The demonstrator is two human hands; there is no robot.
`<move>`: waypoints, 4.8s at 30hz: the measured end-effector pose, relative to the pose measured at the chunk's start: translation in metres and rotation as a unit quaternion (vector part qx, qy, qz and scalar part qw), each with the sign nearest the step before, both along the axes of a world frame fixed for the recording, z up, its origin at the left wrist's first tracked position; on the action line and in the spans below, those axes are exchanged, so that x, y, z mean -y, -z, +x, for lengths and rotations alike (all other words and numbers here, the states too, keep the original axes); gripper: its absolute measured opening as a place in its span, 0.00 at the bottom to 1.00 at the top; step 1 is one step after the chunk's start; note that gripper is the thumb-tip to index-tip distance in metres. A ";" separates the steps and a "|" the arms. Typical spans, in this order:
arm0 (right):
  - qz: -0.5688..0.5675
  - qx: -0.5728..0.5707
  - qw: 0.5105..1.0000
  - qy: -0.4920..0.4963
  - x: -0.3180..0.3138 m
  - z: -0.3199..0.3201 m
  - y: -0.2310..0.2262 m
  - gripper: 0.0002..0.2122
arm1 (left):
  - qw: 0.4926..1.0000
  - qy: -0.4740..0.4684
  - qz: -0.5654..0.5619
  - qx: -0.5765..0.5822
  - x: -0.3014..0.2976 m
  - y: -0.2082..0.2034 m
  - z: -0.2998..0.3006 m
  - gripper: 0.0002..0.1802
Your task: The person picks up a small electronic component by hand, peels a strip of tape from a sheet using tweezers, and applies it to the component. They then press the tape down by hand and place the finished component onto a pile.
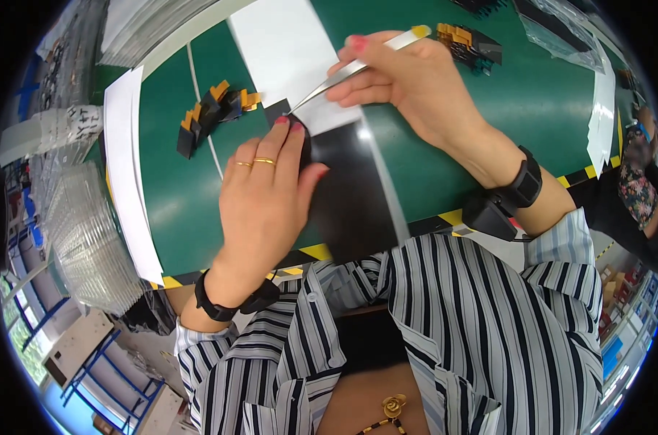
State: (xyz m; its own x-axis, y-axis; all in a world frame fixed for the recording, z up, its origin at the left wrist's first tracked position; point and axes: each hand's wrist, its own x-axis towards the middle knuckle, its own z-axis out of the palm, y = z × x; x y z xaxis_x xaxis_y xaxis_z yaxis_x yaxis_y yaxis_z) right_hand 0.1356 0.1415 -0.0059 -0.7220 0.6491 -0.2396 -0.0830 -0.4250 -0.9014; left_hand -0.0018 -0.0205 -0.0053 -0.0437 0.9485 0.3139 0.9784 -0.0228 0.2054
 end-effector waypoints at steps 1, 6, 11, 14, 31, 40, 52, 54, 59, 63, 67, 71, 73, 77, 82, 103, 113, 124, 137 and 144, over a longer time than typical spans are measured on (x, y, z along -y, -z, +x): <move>0.002 -0.005 1.000 -0.003 -0.002 0.002 -0.002 0.12 | 0.998 0.008 0.029 0.046 0.000 -0.002 -0.008 0.20; 0.009 -0.020 1.000 0.001 -0.003 0.011 -0.003 0.12 | 0.964 -0.259 0.017 0.063 0.010 -0.021 -0.052 0.12; -0.026 -0.028 0.999 0.018 0.007 0.008 -0.003 0.12 | 0.968 -0.247 -0.025 0.025 0.022 -0.014 -0.075 0.10; -0.055 -0.049 0.995 0.059 0.029 0.008 -0.002 0.12 | 0.891 -0.321 -0.025 0.320 0.028 -0.025 -0.079 0.09; -0.097 -0.124 0.975 0.157 0.024 0.044 -0.012 0.11 | 0.923 0.236 -0.189 0.240 -0.006 -0.037 -0.045 0.10; 0.090 -0.184 0.970 0.129 -0.003 0.028 -0.026 0.09 | 0.513 0.005 -0.213 0.831 -0.056 -0.030 -0.028 0.14; 0.116 -0.189 0.970 0.100 0.002 0.028 -0.025 0.08 | 0.567 -0.087 -0.087 0.814 -0.055 -0.020 -0.029 0.09; 0.137 -0.196 0.966 0.094 0.001 0.028 -0.022 0.08 | 0.599 -0.106 -0.078 0.790 -0.053 -0.019 -0.031 0.09; 0.205 -0.206 0.954 0.076 0.003 0.028 -0.020 0.08 | 0.590 -0.086 -0.095 0.797 -0.054 -0.027 -0.027 0.10; 0.219 -0.202 0.952 0.072 0.003 0.027 -0.019 0.07 | 0.607 -0.054 -0.085 0.788 -0.052 -0.020 -0.029 0.10; 0.218 -0.194 0.953 0.078 0.004 0.028 -0.016 0.07 | 0.600 -0.039 -0.075 0.796 -0.055 -0.014 -0.026 0.11; 0.210 -0.182 0.956 0.088 0.004 0.026 -0.016 0.06 | 0.598 -0.071 -0.048 0.797 -0.057 -0.015 -0.021 0.12; 0.206 -0.177 0.958 0.093 0.004 0.025 -0.017 0.06 | 0.605 -0.072 -0.034 0.792 -0.057 -0.015 -0.020 0.12; 0.183 -0.161 0.965 0.097 0.004 0.023 -0.018 0.06 | 0.613 -0.066 -0.035 0.787 -0.057 -0.015 -0.019 0.12; 0.195 -0.147 0.963 0.114 0.000 0.022 -0.015 0.06 | 0.625 -0.063 -0.045 0.777 -0.057 -0.015 -0.017 0.11; 0.186 -0.132 0.964 0.135 -0.002 0.021 -0.013 0.06 | 0.625 -0.057 -0.074 0.775 -0.054 -0.016 -0.015 0.12; 0.167 -0.137 0.964 0.154 -0.001 0.019 -0.017 0.06 | 0.584 -0.017 -0.117 0.803 -0.052 -0.020 -0.016 0.09; 0.389 0.085 0.909 0.122 0.030 0.010 -0.025 0.07 | 0.445 0.008 -0.019 0.895 -0.054 -0.014 0.005 0.05; 0.178 0.052 0.981 0.052 0.027 0.009 -0.024 0.07 | 0.457 -0.045 -0.032 0.888 -0.054 -0.013 0.005 0.05; 0.179 0.096 0.978 0.040 0.023 0.012 -0.019 0.06 | 0.450 -0.030 -0.028 0.892 -0.054 -0.013 0.005 0.05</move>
State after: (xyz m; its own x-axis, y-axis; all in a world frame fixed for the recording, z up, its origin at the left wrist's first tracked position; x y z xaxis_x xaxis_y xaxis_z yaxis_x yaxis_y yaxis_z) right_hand 0.1472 0.1182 0.0127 -0.6292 0.7692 -0.1114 0.0814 -0.0774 -0.9937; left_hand 0.0031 0.0334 0.0073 -0.2041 0.9332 -0.2957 -0.7460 0.0473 0.6642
